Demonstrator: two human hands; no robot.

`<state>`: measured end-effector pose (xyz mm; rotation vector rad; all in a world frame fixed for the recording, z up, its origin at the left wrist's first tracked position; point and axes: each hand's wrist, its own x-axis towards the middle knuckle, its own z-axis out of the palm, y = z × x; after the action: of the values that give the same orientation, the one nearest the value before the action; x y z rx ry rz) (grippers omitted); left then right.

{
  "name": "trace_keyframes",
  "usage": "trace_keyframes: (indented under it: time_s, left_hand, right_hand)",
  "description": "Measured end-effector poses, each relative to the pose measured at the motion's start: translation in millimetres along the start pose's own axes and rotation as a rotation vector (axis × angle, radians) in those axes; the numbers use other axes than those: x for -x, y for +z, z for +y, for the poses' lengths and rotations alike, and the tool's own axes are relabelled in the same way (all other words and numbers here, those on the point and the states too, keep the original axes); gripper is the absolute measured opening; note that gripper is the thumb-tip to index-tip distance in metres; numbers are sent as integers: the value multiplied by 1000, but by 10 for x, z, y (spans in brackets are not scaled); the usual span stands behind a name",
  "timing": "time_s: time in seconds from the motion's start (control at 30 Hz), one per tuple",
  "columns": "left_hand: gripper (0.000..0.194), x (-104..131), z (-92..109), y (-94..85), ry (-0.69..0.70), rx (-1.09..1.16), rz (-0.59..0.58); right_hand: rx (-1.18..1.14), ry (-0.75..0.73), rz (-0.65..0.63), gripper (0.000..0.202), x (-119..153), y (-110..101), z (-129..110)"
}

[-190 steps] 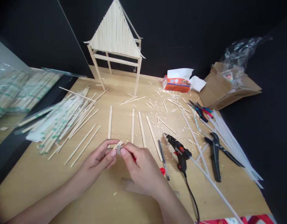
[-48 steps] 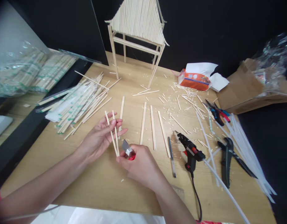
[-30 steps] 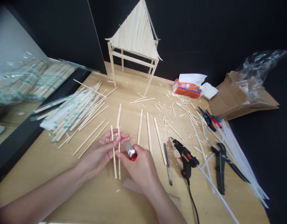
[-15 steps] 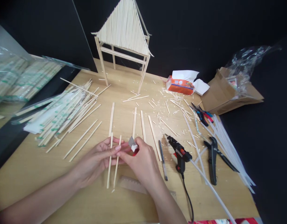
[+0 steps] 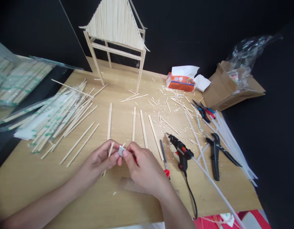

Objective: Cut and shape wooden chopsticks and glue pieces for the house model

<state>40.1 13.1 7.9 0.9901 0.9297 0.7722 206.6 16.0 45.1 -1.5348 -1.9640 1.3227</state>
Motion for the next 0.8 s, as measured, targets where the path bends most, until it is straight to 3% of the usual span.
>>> trace_keyframes:
  time_s: [0.8]
  left_hand:
    - [31, 133, 36, 78, 85, -350, 51]
  right_hand:
    - [-13, -16, 50, 33, 16, 60, -5]
